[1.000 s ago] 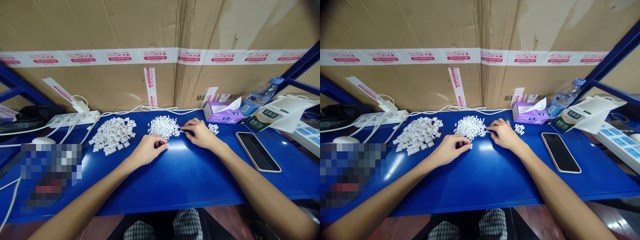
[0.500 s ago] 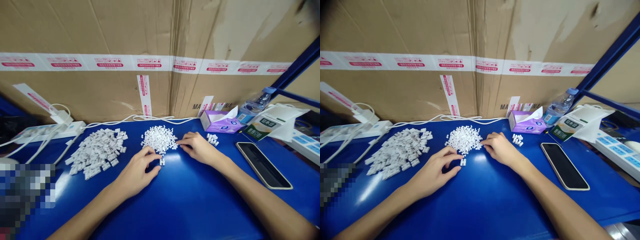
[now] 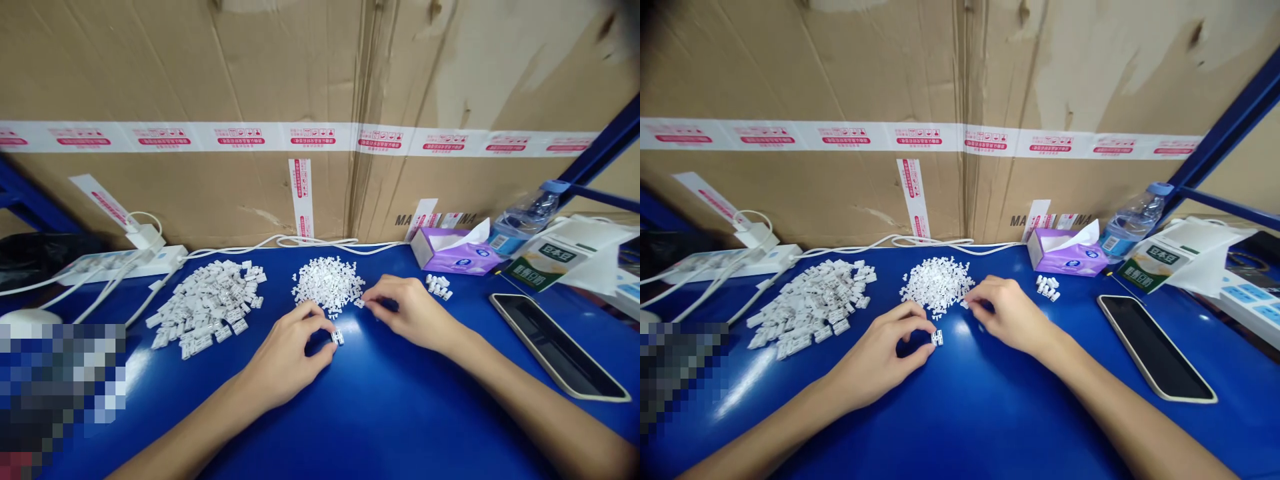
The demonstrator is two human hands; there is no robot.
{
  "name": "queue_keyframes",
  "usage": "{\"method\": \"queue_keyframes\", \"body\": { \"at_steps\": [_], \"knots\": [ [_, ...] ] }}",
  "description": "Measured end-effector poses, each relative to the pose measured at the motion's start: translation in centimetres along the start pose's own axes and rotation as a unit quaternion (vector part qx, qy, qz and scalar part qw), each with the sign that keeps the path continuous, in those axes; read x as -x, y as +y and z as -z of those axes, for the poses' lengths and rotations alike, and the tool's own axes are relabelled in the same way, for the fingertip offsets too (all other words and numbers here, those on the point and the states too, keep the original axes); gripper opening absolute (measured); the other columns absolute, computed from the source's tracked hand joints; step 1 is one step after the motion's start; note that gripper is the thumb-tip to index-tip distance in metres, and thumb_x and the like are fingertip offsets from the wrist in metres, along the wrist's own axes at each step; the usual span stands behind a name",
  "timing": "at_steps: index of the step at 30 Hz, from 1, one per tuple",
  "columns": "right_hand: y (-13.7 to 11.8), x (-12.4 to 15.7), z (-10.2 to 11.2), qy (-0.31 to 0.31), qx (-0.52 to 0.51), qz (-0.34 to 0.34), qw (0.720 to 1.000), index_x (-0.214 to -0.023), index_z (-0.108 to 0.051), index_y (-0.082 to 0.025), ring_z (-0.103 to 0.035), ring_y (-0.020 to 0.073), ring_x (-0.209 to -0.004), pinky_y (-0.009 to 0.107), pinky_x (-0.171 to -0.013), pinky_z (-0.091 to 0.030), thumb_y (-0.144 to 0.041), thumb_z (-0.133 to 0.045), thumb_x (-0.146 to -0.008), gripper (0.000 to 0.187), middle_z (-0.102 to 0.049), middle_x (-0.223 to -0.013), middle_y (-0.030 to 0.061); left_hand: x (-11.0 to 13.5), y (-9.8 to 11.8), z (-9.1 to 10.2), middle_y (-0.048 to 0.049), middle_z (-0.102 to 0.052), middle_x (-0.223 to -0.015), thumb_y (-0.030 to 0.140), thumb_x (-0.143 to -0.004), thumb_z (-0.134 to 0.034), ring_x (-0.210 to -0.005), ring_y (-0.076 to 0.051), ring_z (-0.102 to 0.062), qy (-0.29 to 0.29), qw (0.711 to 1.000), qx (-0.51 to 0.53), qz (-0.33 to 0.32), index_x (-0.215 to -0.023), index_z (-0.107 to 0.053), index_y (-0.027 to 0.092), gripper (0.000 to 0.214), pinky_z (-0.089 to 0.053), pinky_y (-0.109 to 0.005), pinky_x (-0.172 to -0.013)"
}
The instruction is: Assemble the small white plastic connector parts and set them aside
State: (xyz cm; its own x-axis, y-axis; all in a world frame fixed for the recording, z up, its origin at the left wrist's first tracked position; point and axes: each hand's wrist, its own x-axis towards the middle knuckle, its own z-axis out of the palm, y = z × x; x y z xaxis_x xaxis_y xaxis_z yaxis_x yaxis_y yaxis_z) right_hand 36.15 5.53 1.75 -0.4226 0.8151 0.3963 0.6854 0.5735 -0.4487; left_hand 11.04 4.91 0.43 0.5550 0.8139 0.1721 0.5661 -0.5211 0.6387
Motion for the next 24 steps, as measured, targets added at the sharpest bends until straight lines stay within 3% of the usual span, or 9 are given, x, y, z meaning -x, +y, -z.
{"method": "queue_keyframes", "body": {
  "at_steps": [8, 14, 24],
  "knots": [
    [-3.4, 0.8, -2.6, -0.039, -0.112, 0.006, 0.993, -0.096, -0.076, -0.020, -0.067, 0.0147, -0.072, 0.027, -0.068, -0.051, -0.015, -0.063, -0.093, 0.015, -0.074, -0.083, 0.0026, 0.1, 0.2, -0.5, 0.0000, -0.063, -0.093, 0.017, -0.081, -0.069, -0.071, -0.015, -0.058, 0.027, 0.998, 0.048, 0.020, -0.090, -0.076, 0.025, 0.014, -0.050, -0.030, -0.069],
    [-3.2, 1.1, -2.9, -0.035, -0.108, 0.001, 0.994, -0.089, -0.075, -0.018, -0.066, 0.0145, -0.071, 0.027, -0.068, -0.049, -0.014, -0.070, -0.090, 0.007, -0.073, -0.079, 0.0022, 0.1, 0.2, -0.5, 0.0007, -0.062, -0.088, 0.017, -0.079, -0.071, -0.073, -0.015, -0.058, 0.021, 0.998, 0.052, 0.040, -0.087, -0.077, 0.025, 0.012, -0.048, -0.031, -0.070],
    [-2.9, 1.3, -3.2, -0.036, -0.054, 0.021, 0.998, -0.090, -0.074, -0.016, -0.066, 0.0171, -0.075, 0.029, -0.070, -0.050, -0.013, -0.066, -0.093, 0.009, -0.073, -0.081, 0.0042, 0.0, -0.1, -0.9, 0.0008, -0.063, -0.088, 0.015, -0.078, -0.071, -0.071, -0.014, -0.057, 0.039, 0.997, 0.060, 0.031, -0.087, -0.077, 0.024, 0.014, -0.048, -0.031, -0.068]
  ]
}}
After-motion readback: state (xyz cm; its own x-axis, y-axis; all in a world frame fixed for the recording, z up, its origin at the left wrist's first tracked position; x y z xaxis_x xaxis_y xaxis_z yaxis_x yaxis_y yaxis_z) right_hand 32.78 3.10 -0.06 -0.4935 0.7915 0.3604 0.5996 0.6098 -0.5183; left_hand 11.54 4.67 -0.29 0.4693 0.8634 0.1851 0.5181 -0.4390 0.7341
